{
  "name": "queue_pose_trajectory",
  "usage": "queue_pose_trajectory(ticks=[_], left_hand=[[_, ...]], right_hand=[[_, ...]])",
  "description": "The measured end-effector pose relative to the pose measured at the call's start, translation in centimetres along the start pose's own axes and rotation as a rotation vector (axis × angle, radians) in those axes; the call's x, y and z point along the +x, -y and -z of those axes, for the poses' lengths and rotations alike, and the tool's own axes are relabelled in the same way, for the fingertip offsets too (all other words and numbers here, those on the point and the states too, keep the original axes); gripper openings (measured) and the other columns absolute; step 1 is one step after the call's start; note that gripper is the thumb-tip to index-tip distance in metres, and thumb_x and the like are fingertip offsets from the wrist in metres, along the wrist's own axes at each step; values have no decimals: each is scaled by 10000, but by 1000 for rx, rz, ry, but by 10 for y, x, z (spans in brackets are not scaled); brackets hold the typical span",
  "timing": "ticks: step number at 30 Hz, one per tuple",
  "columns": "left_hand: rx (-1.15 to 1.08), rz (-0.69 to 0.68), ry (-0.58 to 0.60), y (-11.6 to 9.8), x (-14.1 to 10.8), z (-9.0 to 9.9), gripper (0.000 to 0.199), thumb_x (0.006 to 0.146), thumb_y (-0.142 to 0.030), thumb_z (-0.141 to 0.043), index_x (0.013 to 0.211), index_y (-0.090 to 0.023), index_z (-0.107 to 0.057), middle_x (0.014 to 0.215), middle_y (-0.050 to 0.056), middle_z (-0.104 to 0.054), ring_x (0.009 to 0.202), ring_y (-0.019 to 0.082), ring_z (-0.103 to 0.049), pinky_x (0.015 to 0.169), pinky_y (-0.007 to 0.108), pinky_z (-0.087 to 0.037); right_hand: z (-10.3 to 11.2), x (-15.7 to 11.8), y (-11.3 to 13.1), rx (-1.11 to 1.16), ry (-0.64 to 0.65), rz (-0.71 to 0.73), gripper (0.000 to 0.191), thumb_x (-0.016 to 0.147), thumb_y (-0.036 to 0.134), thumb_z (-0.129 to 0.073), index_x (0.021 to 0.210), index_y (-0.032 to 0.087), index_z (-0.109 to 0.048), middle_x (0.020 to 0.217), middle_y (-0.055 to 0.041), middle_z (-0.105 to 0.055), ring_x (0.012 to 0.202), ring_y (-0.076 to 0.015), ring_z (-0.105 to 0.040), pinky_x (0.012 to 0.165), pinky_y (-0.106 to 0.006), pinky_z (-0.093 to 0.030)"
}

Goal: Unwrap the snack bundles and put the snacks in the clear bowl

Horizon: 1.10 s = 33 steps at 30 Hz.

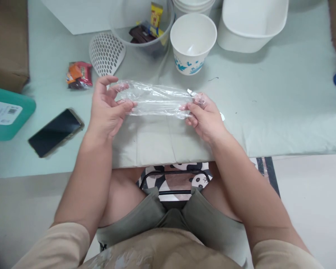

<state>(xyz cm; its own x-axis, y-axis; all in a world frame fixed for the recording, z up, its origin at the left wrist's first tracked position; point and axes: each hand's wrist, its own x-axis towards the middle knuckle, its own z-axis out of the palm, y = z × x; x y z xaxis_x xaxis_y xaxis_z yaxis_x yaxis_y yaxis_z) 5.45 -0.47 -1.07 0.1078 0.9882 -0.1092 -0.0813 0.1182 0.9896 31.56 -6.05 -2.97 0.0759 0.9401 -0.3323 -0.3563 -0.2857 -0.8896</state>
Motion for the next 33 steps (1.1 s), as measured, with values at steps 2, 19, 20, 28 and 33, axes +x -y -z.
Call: queue_pose_trajectory(ticks=[2, 19, 20, 28, 33], left_hand=[[32, 1, -41, 3, 2, -2, 732, 609, -160, -953, 1188, -331, -540, 1189, -34, -668, 860, 106, -655, 720, 233, -512], [-292, 482, 266, -10, -10, -9, 430, 654, -257, -941, 907, -212, -595, 1145, 33, -783, 1033, 285, -784, 817, 403, -664], [-286, 481, 299, -10, -10, -9, 484, 629, -245, -956, 955, -222, -598, 1169, 39, -782, 1016, 284, -787, 795, 391, -662], [-95, 544, 331, -5, -5, -7, 427, 556, -158, -966, 917, -165, -738, 779, 16, -728, 626, 97, -647, 550, 196, -510], [-139, 500, 391, -7, -8, -11, 267, 607, -211, -930, 670, -158, -677, 684, -9, -655, 609, 84, -622, 578, 198, -525]], right_hand=[[2, 3, -1, 0, -38, 19, 474, 709, 366, -924, 836, 256, -480, 750, 80, -688, 440, -30, -381, 478, -210, -447], [-2, -4, 3, 9, 113, -29, 524, 633, 490, -952, 797, 237, -524, 944, 9, -734, 836, -171, -739, 730, -325, -617], [-3, -5, 4, 15, 123, -37, 528, 636, 506, -948, 815, 243, -526, 947, 9, -742, 839, -181, -749, 730, -336, -624], [-6, -6, 0, -147, 139, -71, 325, 590, 268, -938, 782, 213, -681, 861, -13, -756, 745, -147, -696, 710, -297, -593], [-10, -9, 1, -78, 177, -84, 362, 603, 297, -924, 673, 216, -578, 900, -25, -776, 876, -190, -740, 790, -329, -620]])
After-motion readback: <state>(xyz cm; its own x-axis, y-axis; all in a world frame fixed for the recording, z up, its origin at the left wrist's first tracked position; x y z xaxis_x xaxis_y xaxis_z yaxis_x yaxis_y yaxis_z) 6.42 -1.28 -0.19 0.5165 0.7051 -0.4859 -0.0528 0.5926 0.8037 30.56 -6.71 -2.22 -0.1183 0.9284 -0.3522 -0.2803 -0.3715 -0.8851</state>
